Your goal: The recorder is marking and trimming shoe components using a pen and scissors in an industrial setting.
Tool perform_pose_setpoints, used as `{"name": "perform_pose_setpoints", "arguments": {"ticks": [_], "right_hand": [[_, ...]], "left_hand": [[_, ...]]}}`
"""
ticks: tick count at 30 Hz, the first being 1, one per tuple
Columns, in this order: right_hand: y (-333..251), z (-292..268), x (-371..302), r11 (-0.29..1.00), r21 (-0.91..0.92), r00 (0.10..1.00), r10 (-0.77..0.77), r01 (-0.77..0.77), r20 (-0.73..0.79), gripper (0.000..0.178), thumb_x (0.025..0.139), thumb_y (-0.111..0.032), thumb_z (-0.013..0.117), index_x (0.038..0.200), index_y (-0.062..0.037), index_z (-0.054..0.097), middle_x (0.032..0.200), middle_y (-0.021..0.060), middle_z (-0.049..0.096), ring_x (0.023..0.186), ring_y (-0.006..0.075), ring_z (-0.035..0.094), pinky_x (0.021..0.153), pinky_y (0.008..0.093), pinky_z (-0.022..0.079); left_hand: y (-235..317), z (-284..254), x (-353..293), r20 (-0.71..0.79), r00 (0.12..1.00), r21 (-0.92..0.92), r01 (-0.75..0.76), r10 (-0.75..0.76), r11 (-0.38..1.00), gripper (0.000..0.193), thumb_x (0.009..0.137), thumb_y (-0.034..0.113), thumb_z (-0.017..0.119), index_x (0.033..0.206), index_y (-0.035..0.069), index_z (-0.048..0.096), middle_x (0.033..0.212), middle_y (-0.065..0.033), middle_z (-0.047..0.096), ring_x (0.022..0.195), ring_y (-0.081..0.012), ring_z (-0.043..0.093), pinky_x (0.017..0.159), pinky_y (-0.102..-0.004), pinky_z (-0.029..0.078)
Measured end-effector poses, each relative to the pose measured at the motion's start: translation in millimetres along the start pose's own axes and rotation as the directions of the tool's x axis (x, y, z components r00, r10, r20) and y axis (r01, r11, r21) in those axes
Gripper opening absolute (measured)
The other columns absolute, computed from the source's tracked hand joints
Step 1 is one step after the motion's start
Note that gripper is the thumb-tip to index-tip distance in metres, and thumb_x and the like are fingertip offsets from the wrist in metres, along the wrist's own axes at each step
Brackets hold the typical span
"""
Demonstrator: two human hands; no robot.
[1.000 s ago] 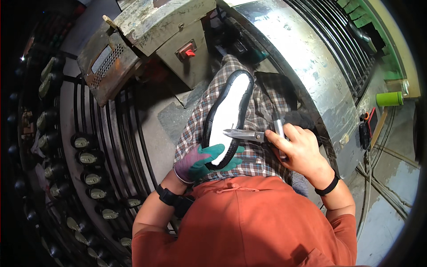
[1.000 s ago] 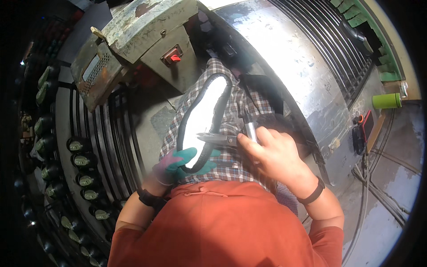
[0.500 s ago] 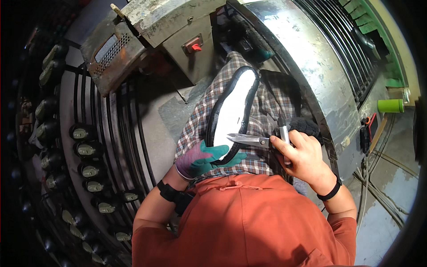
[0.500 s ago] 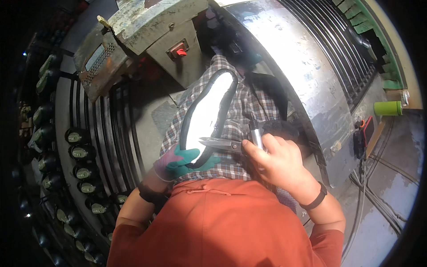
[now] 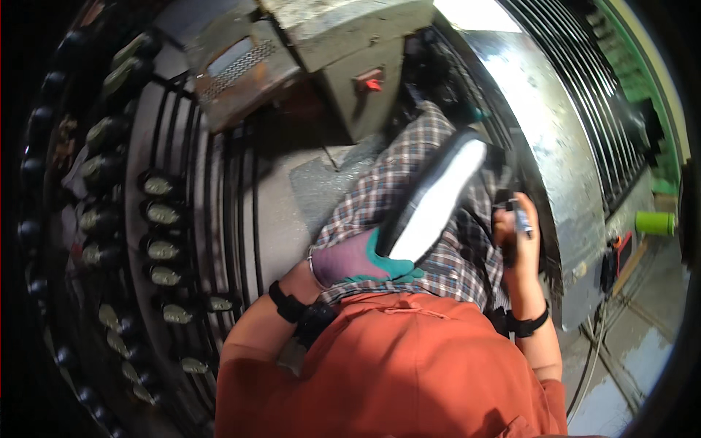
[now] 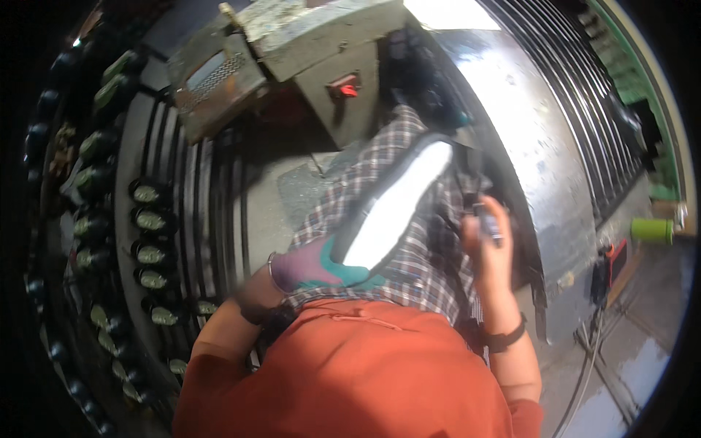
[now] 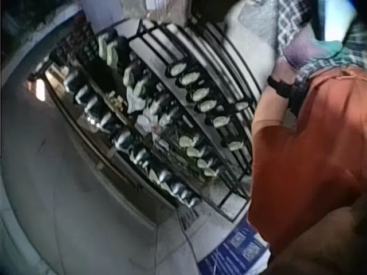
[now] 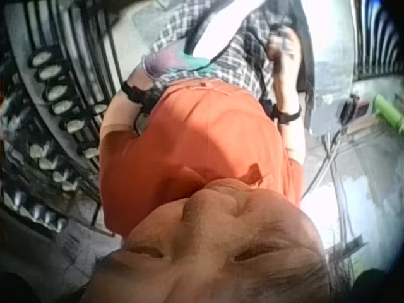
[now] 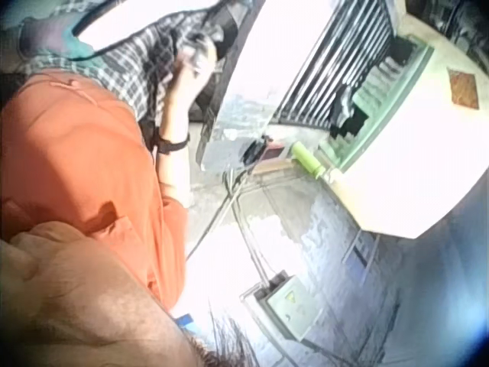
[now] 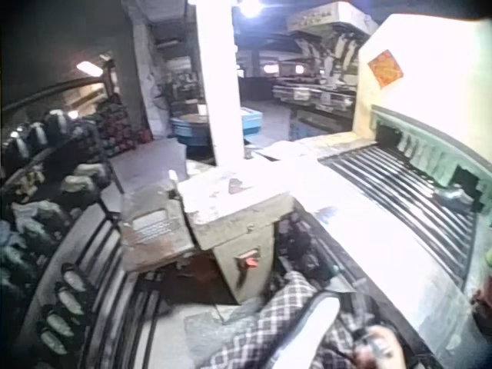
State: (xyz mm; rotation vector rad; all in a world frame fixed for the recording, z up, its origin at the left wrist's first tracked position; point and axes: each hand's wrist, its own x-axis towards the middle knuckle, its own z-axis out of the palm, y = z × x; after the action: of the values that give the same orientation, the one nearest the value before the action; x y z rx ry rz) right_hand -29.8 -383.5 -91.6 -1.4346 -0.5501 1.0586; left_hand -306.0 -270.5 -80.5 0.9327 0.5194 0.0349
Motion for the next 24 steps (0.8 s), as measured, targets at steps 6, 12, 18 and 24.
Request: {"name": "perform_pose_setpoints", "arguments": {"ticks": [6,12,18,24], "right_hand": [[-8,19,14,0.837,0.475,0.873,0.422,-0.272,-0.243,0.036,0.094,-0.037,0.057,0.121,-0.0126,0.056,0.089,0.0030,0.058,0.059,0.0117,0.046,0.052,0.0251,0.040],[21,18,-15,0.923,0.157,0.907,0.293,-0.350,0.302,0.070,0.073,-0.043,0.080,0.128,-0.0127,0.047,0.092,-0.0015,0.056,0.065,0.0054,0.048,0.052,0.0183,0.037],[-3,83,-7,0.977,-0.117,0.826,0.212,-0.176,0.522,0.062,0.080,-0.028,0.076,0.130,-0.0126,0.044,0.087,0.0006,0.059,0.063,0.0060,0.049,0.053,0.0189,0.038],[12,97,12,0.982,-0.088,0.838,0.189,-0.167,0.512,0.055,0.083,-0.022,0.072,0.129,-0.0113,0.044,0.083,0.0015,0.059,0.057,0.0060,0.048,0.049,0.0193,0.036]], "left_hand": [[-2,-32,7,-0.246,0.856,0.878,-0.002,0.454,0.479,0.072,0.082,0.009,0.065,0.145,0.004,0.030,0.139,-0.0179,0.044,0.125,-0.0280,0.049,0.103,-0.0361,0.041],[-16,23,1,-0.355,0.928,-0.464,-0.275,0.108,0.842,0.095,0.089,0.013,0.065,0.150,0.009,-0.008,0.141,-0.0166,0.043,0.129,-0.0217,0.045,0.107,-0.0326,0.038],[-41,21,21,-0.608,0.778,-0.375,-0.457,0.158,0.807,0.038,0.091,0.023,0.064,0.120,0.002,0.055,0.112,-0.0064,0.062,0.099,-0.0115,0.061,0.084,-0.0265,0.051],[-38,14,-36,-0.574,0.806,-0.733,-0.584,0.143,0.348,0.039,0.095,0.026,0.057,0.125,0.003,0.050,0.109,-0.0103,0.063,0.092,-0.0192,0.065,0.082,-0.0330,0.055]]}}
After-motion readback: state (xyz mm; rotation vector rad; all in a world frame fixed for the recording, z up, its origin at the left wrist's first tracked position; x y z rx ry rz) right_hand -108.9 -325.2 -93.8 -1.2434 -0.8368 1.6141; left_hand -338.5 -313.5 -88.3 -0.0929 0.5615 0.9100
